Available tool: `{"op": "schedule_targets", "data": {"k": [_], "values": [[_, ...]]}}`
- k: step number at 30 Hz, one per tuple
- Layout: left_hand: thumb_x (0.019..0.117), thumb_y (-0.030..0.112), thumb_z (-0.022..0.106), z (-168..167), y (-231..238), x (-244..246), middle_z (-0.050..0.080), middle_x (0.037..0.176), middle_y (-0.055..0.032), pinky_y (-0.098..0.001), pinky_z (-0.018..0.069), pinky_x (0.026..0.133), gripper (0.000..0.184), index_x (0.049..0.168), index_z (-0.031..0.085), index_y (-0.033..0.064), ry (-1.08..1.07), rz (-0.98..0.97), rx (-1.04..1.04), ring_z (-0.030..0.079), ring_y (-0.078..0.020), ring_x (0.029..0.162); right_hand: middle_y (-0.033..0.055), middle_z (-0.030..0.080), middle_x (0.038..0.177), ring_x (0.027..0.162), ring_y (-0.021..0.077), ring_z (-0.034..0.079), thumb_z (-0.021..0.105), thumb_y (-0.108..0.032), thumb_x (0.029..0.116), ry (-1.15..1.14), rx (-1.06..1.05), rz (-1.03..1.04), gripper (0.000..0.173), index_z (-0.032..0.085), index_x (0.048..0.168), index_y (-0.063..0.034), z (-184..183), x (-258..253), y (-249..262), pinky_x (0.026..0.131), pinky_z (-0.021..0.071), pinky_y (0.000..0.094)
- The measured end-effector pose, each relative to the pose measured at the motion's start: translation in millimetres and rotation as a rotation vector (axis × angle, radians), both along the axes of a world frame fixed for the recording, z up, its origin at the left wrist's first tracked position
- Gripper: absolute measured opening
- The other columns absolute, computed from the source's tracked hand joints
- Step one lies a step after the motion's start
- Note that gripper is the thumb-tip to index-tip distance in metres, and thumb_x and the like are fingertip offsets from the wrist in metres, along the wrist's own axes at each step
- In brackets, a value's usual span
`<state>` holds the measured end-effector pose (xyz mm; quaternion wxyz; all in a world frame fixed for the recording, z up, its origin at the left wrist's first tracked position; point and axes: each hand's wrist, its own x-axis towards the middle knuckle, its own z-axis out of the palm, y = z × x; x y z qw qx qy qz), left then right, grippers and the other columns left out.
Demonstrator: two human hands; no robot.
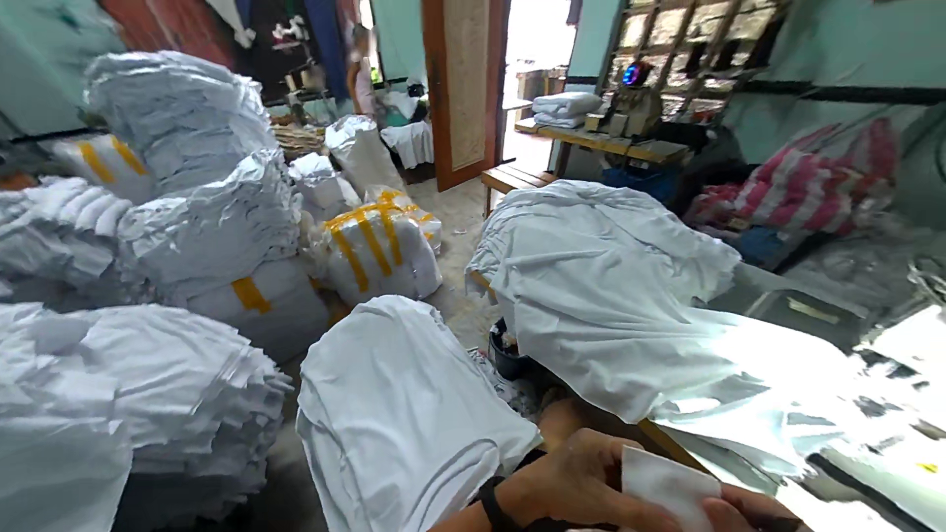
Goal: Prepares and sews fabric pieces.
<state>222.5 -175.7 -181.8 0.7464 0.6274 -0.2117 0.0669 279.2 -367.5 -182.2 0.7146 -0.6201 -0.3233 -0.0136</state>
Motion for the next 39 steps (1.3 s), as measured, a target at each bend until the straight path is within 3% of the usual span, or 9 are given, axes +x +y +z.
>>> {"op": "schedule_targets", "data": {"k": [4, 7, 9, 12, 15, 18, 31, 35, 39], "values": [[0.0882, -0.002, 0.072, 0.6, -1.4, -5.4, 0.073, 0.091, -0.0003, -0.0199, 0.0561, 0.080, 0.016, 0.102, 0.065, -0.0069, -0.045, 0.032, -0.027, 0.067, 0.0017, 0.085, -0.0168, 0.072, 0.094, 0.076, -0.0049, 0.064, 0.068, -0.023, 0.1002, 0.019, 0.072, -0.029, 0.009, 0.075, 0.107, -0.0246, 0.6, -4.7, -0.6, 0.067, 0.0547, 0.0137], [0.0917, 0.005, 0.072, -3.1, -2.6, -8.2, 0.074, 0.094, 0.0044, -0.0210, 0.0576, 0.079, 0.015, 0.105, 0.069, 0.0017, -0.044, 0.190, -0.073, 0.068, 0.0017, 0.086, -0.0181, 0.070, 0.093, 0.079, -0.0074, 0.063, 0.068, -0.024, 0.1003, -0.048, 0.090, -0.062, 0.006, 0.074, 0.103, -0.0251, 3.2, -10.3, 2.9, 0.068, 0.0526, 0.0106], [0.0923, 0.008, 0.073, -1.8, -2.5, -9.8, 0.075, 0.096, 0.0073, -0.0211, 0.0587, 0.078, 0.014, 0.106, 0.071, 0.0095, -0.043, 0.288, -0.103, 0.069, 0.0019, 0.085, -0.0165, 0.069, 0.094, 0.083, -0.0091, 0.062, 0.068, -0.025, 0.1004, -0.090, 0.037, -0.009, 0.006, 0.072, 0.104, -0.0217, 4.9, -16.5, 5.4, 0.072, 0.0523, 0.0090], [0.0901, 0.015, 0.077, 0.4, -6.4, -10.6, 0.075, 0.098, 0.0111, -0.0190, 0.0582, 0.080, 0.017, 0.106, 0.074, 0.0168, -0.091, 0.313, -0.122, 0.069, 0.0044, 0.089, -0.0070, 0.068, 0.094, 0.085, -0.0073, 0.062, 0.071, -0.024, 0.0988, -0.118, -0.005, 0.101, 0.013, 0.069, 0.105, -0.0122, 1.1, -26.2, 16.3, 0.074, 0.0529, 0.0101], [0.0901, 0.021, 0.078, -1.3, -11.0, -9.7, 0.075, 0.102, 0.0118, -0.0178, 0.0568, 0.084, 0.022, 0.111, 0.074, 0.0170, -0.145, 0.254, -0.129, 0.068, 0.0055, 0.093, 0.0031, 0.060, 0.088, 0.081, -0.0036, 0.058, 0.075, -0.017, 0.0944, -0.157, 0.000, 0.130, 0.019, 0.065, 0.098, -0.0017, -5.1, -32.3, 27.8, 0.073, 0.0493, 0.0092], [0.0887, 0.018, 0.079, -5.5, -12.7, -7.5, 0.076, 0.104, 0.0109, -0.0182, 0.0569, 0.085, 0.026, 0.114, 0.074, 0.0177, -0.103, 0.195, -0.195, 0.068, 0.0048, 0.094, 0.0039, 0.059, 0.085, 0.078, -0.0037, 0.056, 0.077, -0.017, 0.0924, -0.151, -0.016, 0.099, 0.021, 0.064, 0.094, -0.0005, -6.9, -30.5, 27.9, 0.070, 0.0470, 0.0077], [0.0837, 0.013, 0.082, -14.3, -3.9, 3.4, 0.075, 0.096, 0.0085, -0.0186, 0.0571, 0.079, 0.025, 0.106, 0.073, 0.0096, 0.028, 0.198, -0.226, 0.068, 0.0036, 0.087, 0.0113, 0.056, 0.087, 0.082, 0.0009, 0.055, 0.068, -0.013, 0.0971, -0.235, -0.133, 0.027, 0.021, 0.059, 0.088, 0.0038, -25.0, -19.4, 40.0, 0.075, 0.0452, 0.0070], [0.0812, -0.001, 0.077, -13.3, -6.3, 7.3, 0.073, 0.088, 0.0060, -0.0182, 0.0556, 0.075, 0.021, 0.100, 0.068, -0.0003, 0.106, 0.259, -0.201, 0.067, 0.0033, 0.081, 0.0071, 0.057, 0.089, 0.086, -0.0050, 0.055, 0.068, -0.016, 0.0985, -0.196, -0.124, 0.043, 0.023, 0.058, 0.089, 0.0032, -30.0, -13.8, 41.2, 0.079, 0.0464, 0.0056], [0.0800, -0.005, 0.075, -10.6, -9.7, 12.6, 0.071, 0.087, 0.0020, -0.0195, 0.0550, 0.078, 0.022, 0.100, 0.065, -0.0068, 0.089, 0.287, -0.194, 0.066, 0.0017, 0.082, -0.0049, 0.058, 0.095, 0.089, -0.0087, 0.055, 0.075, -0.023, 0.0950, -0.126, -0.081, 0.047, 0.018, 0.063, 0.098, -0.0095, -37.5, -8.9, 38.5, 0.079, 0.0473, 0.0064]]}}
